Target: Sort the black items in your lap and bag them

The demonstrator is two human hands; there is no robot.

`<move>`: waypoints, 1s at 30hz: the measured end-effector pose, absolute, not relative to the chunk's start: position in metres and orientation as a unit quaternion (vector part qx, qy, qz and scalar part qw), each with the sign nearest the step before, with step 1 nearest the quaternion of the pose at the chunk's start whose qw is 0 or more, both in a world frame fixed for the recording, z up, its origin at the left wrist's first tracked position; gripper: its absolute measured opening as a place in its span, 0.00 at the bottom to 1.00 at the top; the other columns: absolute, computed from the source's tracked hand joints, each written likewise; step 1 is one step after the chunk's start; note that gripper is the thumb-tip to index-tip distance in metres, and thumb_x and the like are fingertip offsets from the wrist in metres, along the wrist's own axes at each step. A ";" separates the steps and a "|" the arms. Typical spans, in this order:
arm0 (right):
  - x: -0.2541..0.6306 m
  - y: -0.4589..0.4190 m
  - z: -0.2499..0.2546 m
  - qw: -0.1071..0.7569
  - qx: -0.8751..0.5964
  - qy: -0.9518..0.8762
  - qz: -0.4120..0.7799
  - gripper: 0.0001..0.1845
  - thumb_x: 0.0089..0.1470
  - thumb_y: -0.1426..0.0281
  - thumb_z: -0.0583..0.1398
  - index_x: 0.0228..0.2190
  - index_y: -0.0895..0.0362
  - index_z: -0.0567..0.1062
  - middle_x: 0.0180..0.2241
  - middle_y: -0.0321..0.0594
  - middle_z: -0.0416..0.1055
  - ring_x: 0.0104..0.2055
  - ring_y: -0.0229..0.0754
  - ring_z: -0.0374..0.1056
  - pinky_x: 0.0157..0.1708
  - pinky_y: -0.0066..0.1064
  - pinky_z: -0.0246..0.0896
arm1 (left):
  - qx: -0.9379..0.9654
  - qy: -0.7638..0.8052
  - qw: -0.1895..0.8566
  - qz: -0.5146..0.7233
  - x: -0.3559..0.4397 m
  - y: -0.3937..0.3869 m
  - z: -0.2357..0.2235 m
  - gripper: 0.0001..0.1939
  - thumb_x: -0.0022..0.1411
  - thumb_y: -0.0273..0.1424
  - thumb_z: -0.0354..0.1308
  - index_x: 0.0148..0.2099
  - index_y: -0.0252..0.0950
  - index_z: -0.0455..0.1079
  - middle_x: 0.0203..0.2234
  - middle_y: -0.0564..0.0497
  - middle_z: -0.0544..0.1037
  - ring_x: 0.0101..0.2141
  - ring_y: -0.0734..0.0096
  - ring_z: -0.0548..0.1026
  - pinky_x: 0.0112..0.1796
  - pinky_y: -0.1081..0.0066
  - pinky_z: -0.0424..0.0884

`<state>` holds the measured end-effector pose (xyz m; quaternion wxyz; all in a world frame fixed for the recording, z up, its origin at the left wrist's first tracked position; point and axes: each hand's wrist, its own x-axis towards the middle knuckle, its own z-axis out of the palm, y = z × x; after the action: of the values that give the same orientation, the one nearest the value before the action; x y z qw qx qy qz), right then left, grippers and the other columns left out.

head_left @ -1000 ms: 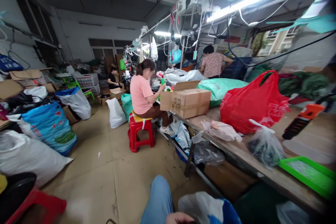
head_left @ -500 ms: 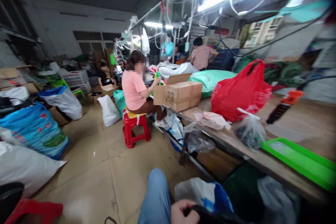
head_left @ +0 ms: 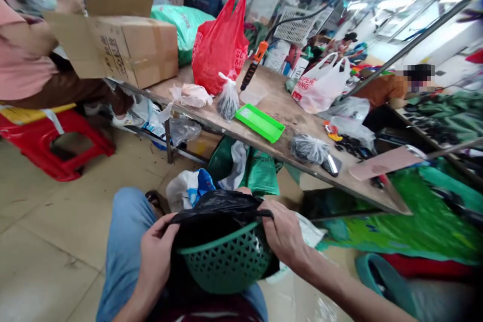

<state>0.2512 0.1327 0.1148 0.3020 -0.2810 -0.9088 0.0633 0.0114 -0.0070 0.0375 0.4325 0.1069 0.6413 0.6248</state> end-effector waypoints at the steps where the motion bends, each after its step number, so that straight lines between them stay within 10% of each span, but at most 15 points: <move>1: 0.253 0.132 0.116 0.296 -0.275 -0.912 0.067 0.12 0.63 0.79 0.48 0.32 0.61 0.69 0.30 0.41 0.68 0.34 0.36 0.62 0.35 0.30 0.56 | 0.102 0.632 0.438 0.632 0.012 -0.008 0.035 0.18 0.51 0.40 0.69 0.41 0.35 0.77 0.32 0.51 0.80 0.34 0.67 0.75 0.36 0.76 0.72; 30: 0.245 0.148 0.163 0.209 -0.122 -0.968 0.069 0.09 0.55 0.85 0.50 0.30 0.61 0.61 0.27 0.39 0.62 0.30 0.35 0.55 0.32 0.29 0.49 | 0.078 0.587 0.432 0.680 0.010 -0.007 0.050 0.18 0.50 0.41 0.70 0.40 0.36 0.78 0.33 0.52 0.81 0.35 0.69 0.73 0.38 0.77 0.69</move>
<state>0.2449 0.1482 0.1633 0.2092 -0.1222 -0.9678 0.0687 0.0096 -0.0066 0.0499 0.4323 0.0778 0.5867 0.6804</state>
